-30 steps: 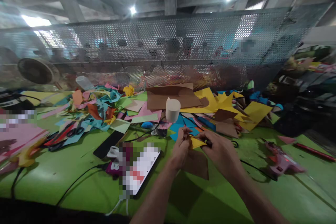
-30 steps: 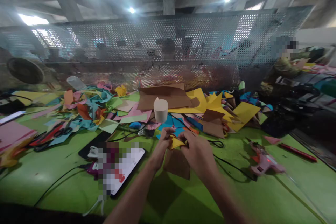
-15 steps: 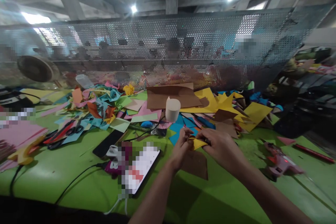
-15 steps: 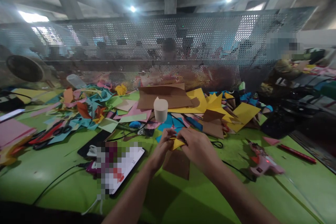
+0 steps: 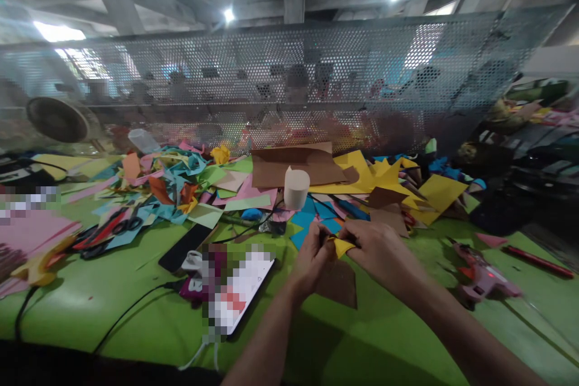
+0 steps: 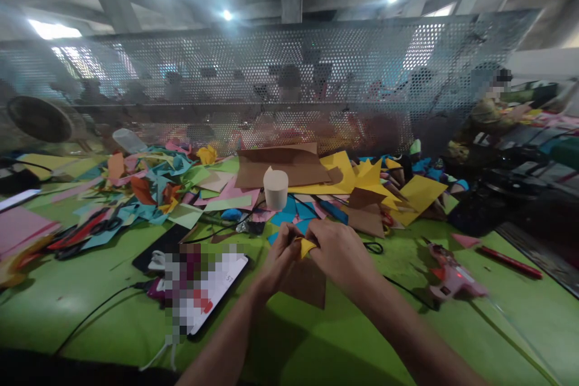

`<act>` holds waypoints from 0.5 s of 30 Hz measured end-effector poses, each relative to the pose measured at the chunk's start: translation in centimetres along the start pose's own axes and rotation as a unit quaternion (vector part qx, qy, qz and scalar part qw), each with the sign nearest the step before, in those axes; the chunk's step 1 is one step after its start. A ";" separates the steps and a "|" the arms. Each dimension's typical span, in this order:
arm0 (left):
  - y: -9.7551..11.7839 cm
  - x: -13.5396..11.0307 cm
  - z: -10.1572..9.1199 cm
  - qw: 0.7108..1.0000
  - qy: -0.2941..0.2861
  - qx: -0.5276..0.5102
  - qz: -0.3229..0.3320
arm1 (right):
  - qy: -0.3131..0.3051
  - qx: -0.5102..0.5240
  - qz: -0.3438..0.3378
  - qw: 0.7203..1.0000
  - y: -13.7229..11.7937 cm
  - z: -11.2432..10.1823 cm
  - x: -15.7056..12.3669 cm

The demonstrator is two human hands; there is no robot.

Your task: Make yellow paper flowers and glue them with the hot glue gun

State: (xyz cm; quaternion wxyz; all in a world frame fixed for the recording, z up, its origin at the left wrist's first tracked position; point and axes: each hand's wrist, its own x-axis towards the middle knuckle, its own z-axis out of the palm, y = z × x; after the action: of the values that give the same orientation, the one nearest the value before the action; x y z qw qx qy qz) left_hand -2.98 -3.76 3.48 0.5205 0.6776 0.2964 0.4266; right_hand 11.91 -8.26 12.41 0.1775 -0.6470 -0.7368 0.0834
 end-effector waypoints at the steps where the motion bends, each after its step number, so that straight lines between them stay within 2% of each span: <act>1: 0.1 0.0 0.0 1.000 0.001 0.007 0.001 | -0.001 0.000 0.001 1.000 0.0 0.0 0.0; 15: 0.0 -0.1 0.1 1.000 0.008 0.019 0.012 | -0.012 -0.008 0.021 1.000 -0.6 -0.3 0.0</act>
State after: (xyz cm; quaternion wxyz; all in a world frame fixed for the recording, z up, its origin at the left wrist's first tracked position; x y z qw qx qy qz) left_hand -2.95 -3.86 3.44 0.4997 0.6877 0.3007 0.4324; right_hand 11.46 -8.34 12.94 0.1616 -0.6626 -0.7259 0.0886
